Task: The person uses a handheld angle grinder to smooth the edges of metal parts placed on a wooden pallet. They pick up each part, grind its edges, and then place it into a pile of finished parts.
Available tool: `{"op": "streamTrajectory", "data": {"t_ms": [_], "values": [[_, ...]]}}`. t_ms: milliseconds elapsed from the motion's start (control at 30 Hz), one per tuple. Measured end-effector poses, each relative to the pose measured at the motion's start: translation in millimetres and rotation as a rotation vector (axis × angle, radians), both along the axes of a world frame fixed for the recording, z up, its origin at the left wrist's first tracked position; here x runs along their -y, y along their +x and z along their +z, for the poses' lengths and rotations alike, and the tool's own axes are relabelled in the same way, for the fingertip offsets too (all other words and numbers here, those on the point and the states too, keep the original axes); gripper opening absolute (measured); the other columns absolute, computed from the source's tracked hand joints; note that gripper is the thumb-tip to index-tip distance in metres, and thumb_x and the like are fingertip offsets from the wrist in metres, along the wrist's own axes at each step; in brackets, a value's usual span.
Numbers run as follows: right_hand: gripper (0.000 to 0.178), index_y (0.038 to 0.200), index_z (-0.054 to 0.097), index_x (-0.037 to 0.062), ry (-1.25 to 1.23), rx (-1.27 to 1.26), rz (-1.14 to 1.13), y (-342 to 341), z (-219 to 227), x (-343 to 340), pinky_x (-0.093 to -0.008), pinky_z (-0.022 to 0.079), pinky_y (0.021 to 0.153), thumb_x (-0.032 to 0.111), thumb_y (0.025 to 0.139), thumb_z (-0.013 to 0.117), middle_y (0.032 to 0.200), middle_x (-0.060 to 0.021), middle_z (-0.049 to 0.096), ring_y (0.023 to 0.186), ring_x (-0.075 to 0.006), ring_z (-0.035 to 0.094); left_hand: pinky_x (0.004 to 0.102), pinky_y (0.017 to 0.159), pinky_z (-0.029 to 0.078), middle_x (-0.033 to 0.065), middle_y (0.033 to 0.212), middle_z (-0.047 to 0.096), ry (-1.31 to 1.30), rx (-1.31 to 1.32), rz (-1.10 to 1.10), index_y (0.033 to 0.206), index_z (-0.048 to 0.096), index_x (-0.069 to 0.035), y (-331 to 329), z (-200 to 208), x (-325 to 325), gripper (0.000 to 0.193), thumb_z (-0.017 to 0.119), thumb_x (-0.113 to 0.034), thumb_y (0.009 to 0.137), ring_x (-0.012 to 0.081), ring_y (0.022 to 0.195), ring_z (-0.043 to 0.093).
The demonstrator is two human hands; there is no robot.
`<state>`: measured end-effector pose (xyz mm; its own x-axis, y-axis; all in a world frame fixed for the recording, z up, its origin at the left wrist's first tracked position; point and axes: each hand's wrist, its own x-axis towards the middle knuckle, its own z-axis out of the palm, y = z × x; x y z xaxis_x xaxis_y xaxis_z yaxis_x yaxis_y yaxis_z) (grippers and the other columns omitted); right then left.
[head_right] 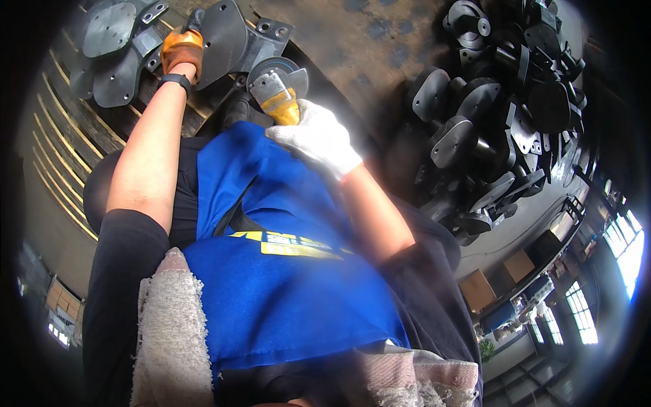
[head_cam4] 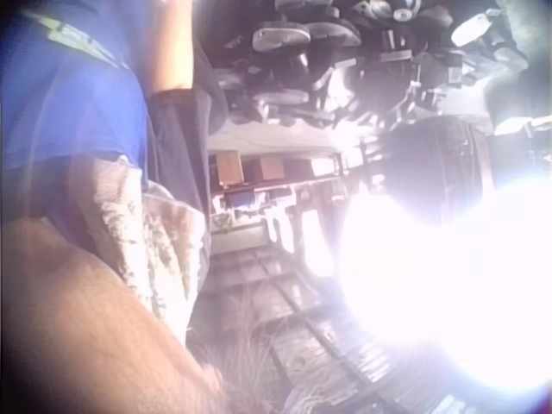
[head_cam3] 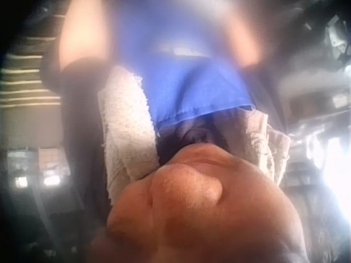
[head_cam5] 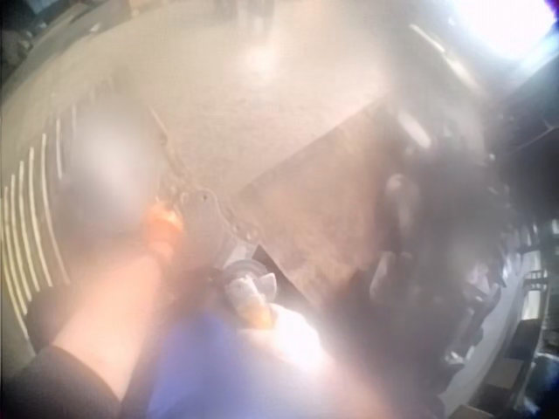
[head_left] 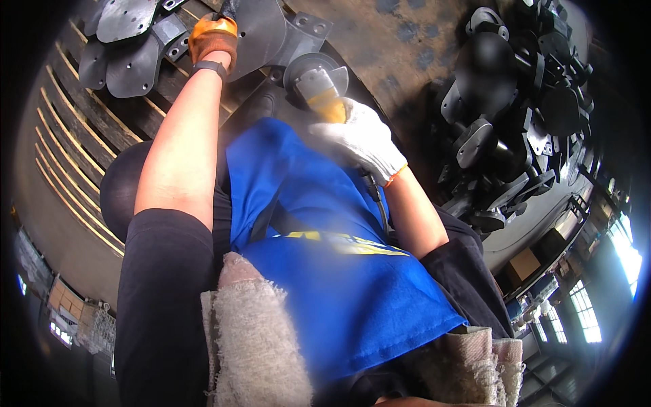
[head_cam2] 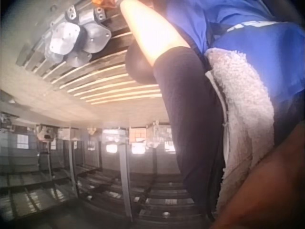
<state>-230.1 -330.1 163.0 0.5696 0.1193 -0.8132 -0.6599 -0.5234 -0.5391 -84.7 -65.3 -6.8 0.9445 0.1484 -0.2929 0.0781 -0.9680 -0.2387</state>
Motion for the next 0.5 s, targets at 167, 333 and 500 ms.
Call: {"op": "streamTrajectory", "data": {"t_ms": [167, 333, 500], "values": [[0.062, 0.114, 0.07, 0.0097, -0.075, -0.07, 0.054, 3.4, 6.1, -4.4, -0.0295, 0.053, 0.078, 0.049, 0.067, 0.076, 0.095, -0.0092, 0.073, 0.083, -0.0201, 0.069, 0.0433, 0.088, 0.058, 0.0147, 0.121, 0.068, 0.082, -0.036, -0.151, 0.129, 0.063, -0.012, 3.8, -23.5, -14.7, 0.038, 0.054, -0.034, 0.099, 0.0328, 0.109, 0.068], [0.058, 0.113, 0.07, 0.0087, -0.06, -0.01, -0.072, -5.9, 1.0, 13.2, -0.0284, 0.053, 0.074, 0.045, 0.069, 0.077, 0.09, -0.0078, 0.072, 0.077, -0.0163, 0.067, 0.0461, 0.086, 0.058, 0.0192, 0.114, 0.07, -0.324, 0.169, 0.344, 0.125, 0.064, -0.01, 3.7, -3.5, -0.2, 0.039, 0.056, -0.038, 0.099, 0.036, 0.106, 0.069], [0.056, 0.113, 0.07, 0.0083, -0.012, 0.021, -0.118, -12.2, -12.1, 27.5, -0.0274, 0.052, 0.066, 0.042, 0.07, 0.079, 0.086, -0.005, 0.071, 0.07, -0.0132, 0.064, 0.0484, 0.086, 0.057, 0.0218, 0.112, 0.07, -0.313, 0.191, 0.169, 0.12, 0.066, -0.01, 5.2, -60.8, -35.2, 0.047, 0.058, -0.049, 0.095, 0.0394, 0.105, 0.069]]}}
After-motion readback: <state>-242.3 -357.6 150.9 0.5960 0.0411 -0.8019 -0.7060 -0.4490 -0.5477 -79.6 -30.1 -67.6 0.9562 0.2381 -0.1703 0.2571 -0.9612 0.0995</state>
